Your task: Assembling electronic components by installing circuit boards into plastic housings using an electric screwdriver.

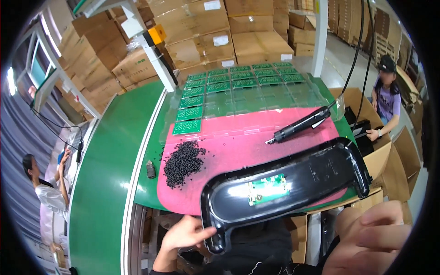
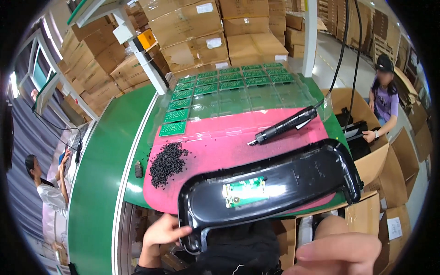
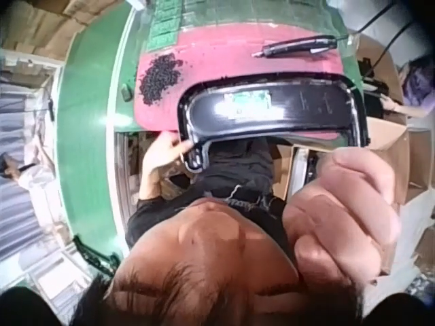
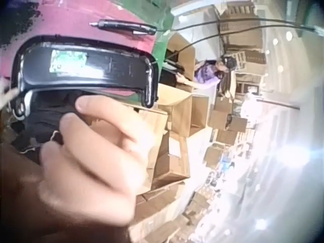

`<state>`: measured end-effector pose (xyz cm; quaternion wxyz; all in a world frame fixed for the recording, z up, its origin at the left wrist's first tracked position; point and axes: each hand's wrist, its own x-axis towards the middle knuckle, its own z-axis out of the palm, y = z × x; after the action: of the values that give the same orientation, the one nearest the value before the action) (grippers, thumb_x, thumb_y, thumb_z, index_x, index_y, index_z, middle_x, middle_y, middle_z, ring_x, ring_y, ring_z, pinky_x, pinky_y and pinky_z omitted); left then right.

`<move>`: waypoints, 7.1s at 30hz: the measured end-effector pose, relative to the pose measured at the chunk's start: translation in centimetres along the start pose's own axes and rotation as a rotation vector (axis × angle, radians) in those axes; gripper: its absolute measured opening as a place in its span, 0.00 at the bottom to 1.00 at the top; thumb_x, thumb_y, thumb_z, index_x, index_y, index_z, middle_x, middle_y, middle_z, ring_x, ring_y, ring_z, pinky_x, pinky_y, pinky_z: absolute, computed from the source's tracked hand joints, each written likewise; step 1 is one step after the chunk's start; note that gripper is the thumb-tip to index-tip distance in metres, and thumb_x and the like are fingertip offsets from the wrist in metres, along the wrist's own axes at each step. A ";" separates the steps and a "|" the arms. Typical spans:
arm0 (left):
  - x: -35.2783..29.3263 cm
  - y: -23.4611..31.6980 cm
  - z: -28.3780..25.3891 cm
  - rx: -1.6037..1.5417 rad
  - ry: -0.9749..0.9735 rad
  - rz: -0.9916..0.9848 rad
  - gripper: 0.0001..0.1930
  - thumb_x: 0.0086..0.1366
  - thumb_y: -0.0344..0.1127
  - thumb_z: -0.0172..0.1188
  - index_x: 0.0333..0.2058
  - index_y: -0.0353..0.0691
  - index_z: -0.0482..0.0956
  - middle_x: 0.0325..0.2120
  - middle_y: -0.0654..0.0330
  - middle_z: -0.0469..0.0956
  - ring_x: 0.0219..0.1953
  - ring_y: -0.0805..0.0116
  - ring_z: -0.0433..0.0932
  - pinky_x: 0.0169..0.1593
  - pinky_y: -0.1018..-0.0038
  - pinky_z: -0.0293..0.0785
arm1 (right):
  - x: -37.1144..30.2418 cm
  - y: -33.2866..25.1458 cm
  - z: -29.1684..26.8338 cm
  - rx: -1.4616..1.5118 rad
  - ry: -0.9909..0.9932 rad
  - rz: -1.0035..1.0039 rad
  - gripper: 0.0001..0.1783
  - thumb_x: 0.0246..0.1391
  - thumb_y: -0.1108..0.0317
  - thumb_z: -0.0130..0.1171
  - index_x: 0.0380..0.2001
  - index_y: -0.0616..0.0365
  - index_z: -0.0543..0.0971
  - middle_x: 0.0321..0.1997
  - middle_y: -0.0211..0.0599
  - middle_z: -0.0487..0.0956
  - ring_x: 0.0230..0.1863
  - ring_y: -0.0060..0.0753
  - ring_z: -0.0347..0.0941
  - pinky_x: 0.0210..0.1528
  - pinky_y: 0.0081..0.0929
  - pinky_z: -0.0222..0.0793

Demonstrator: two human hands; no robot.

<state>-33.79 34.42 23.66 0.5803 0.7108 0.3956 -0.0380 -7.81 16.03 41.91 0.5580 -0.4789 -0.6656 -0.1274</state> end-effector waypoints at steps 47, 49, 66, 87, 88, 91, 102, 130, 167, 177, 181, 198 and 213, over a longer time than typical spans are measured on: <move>7.6 3.1 -12.2 -0.715 0.391 0.697 0.14 0.69 0.38 0.48 0.43 0.33 0.75 0.30 0.57 0.80 0.31 0.69 0.77 0.38 0.75 0.73 | -54.2 10.0 -10.0 -1.012 0.003 0.916 0.11 0.56 0.68 0.55 0.26 0.64 0.69 0.33 0.54 0.69 0.34 0.60 0.65 0.39 0.50 0.61; 8.7 6.7 -10.6 -0.506 0.271 0.686 0.12 0.69 0.35 0.48 0.41 0.34 0.76 0.28 0.58 0.80 0.30 0.70 0.78 0.37 0.75 0.74 | -49.7 7.9 -12.6 -1.365 0.028 0.745 0.11 0.58 0.68 0.55 0.36 0.68 0.73 0.39 0.55 0.74 0.40 0.53 0.71 0.43 0.41 0.67; 15.1 8.4 -5.0 0.305 0.165 0.941 0.16 0.66 0.43 0.51 0.43 0.36 0.75 0.40 0.51 0.78 0.49 0.54 0.74 0.52 0.60 0.70 | -10.7 9.9 1.0 -0.642 -1.230 -0.011 0.07 0.35 0.70 0.57 0.21 0.51 0.69 0.26 0.30 0.67 0.22 0.26 0.70 0.16 0.25 0.67; 17.9 6.3 -8.2 0.696 0.204 1.102 0.10 0.59 0.36 0.60 0.36 0.38 0.81 0.31 0.60 0.78 0.40 0.60 0.75 0.41 0.65 0.73 | 4.3 40.6 34.9 -0.800 -0.861 0.358 0.29 0.60 0.54 0.44 0.61 0.55 0.66 0.73 0.41 0.52 0.72 0.43 0.46 0.69 0.48 0.47; 17.9 6.4 -8.1 0.709 0.188 1.109 0.10 0.59 0.36 0.60 0.36 0.38 0.81 0.31 0.60 0.78 0.40 0.60 0.75 0.41 0.65 0.73 | 3.9 41.7 35.0 -0.823 -0.862 0.326 0.30 0.60 0.54 0.44 0.61 0.58 0.65 0.73 0.40 0.52 0.72 0.41 0.47 0.69 0.48 0.47; 17.6 6.3 -8.5 0.750 0.236 1.080 0.11 0.58 0.39 0.61 0.36 0.40 0.80 0.31 0.61 0.78 0.40 0.63 0.75 0.41 0.67 0.72 | 4.2 40.1 34.9 -0.775 -0.698 0.137 0.28 0.56 0.61 0.51 0.59 0.61 0.66 0.69 0.39 0.59 0.71 0.38 0.51 0.68 0.46 0.50; 15.2 9.0 -9.3 0.711 0.923 0.909 0.35 0.42 0.25 0.70 0.53 0.40 0.71 0.53 0.53 0.67 0.56 0.50 0.65 0.58 0.58 0.64 | 2.5 23.0 19.5 0.107 -0.405 0.146 0.15 0.50 0.84 0.53 0.42 0.64 0.75 0.44 0.47 0.76 0.47 0.50 0.75 0.47 0.35 0.71; 13.3 8.6 -6.9 0.381 -0.166 0.737 0.37 0.39 0.39 0.76 0.50 0.32 0.74 0.41 0.51 0.75 0.44 0.53 0.76 0.49 0.65 0.72 | -7.8 18.0 8.4 0.200 -0.692 0.753 0.36 0.29 0.65 0.79 0.45 0.59 0.74 0.45 0.40 0.77 0.45 0.41 0.74 0.50 0.31 0.69; 13.6 7.5 -6.2 0.568 -0.039 0.650 0.37 0.42 0.32 0.74 0.53 0.39 0.69 0.47 0.57 0.68 0.43 0.54 0.74 0.41 0.64 0.73 | -7.7 18.3 10.8 -0.006 -0.675 0.778 0.43 0.33 0.72 0.73 0.57 0.59 0.65 0.54 0.42 0.67 0.53 0.40 0.67 0.55 0.34 0.64; 16.6 5.8 -12.4 0.609 0.633 0.674 0.08 0.56 0.28 0.61 0.35 0.33 0.79 0.31 0.51 0.78 0.37 0.50 0.78 0.41 0.61 0.74 | -6.0 31.1 -2.1 0.327 0.375 1.242 0.22 0.57 0.68 0.59 0.51 0.69 0.69 0.49 0.41 0.74 0.52 0.32 0.72 0.58 0.28 0.66; 18.7 3.7 -13.3 0.698 0.524 0.649 0.10 0.53 0.26 0.62 0.35 0.32 0.80 0.32 0.52 0.78 0.38 0.52 0.77 0.43 0.63 0.72 | -3.2 32.5 0.2 0.630 0.187 1.478 0.09 0.58 0.69 0.58 0.39 0.62 0.75 0.43 0.37 0.76 0.49 0.31 0.72 0.57 0.35 0.67; 18.7 4.1 -10.6 0.255 0.236 0.977 0.04 0.61 0.26 0.58 0.32 0.30 0.76 0.30 0.54 0.78 0.34 0.60 0.79 0.40 0.70 0.74 | 0.3 22.3 16.2 1.207 0.323 0.735 0.29 0.60 0.39 0.45 0.44 0.56 0.71 0.18 0.23 0.61 0.20 0.22 0.56 0.32 0.30 0.58; 17.1 3.1 -9.0 0.132 0.112 1.078 0.10 0.51 0.23 0.66 0.31 0.30 0.75 0.30 0.53 0.77 0.31 0.60 0.77 0.35 0.70 0.74 | -0.8 17.5 20.2 1.233 0.113 0.522 0.27 0.47 0.45 0.62 0.41 0.51 0.66 0.16 0.19 0.66 0.15 0.16 0.62 0.27 0.21 0.62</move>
<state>-23.86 50.97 20.32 0.4497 0.8488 0.0021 0.2781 -6.76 38.69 27.86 0.7758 -0.2105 -0.4489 0.3903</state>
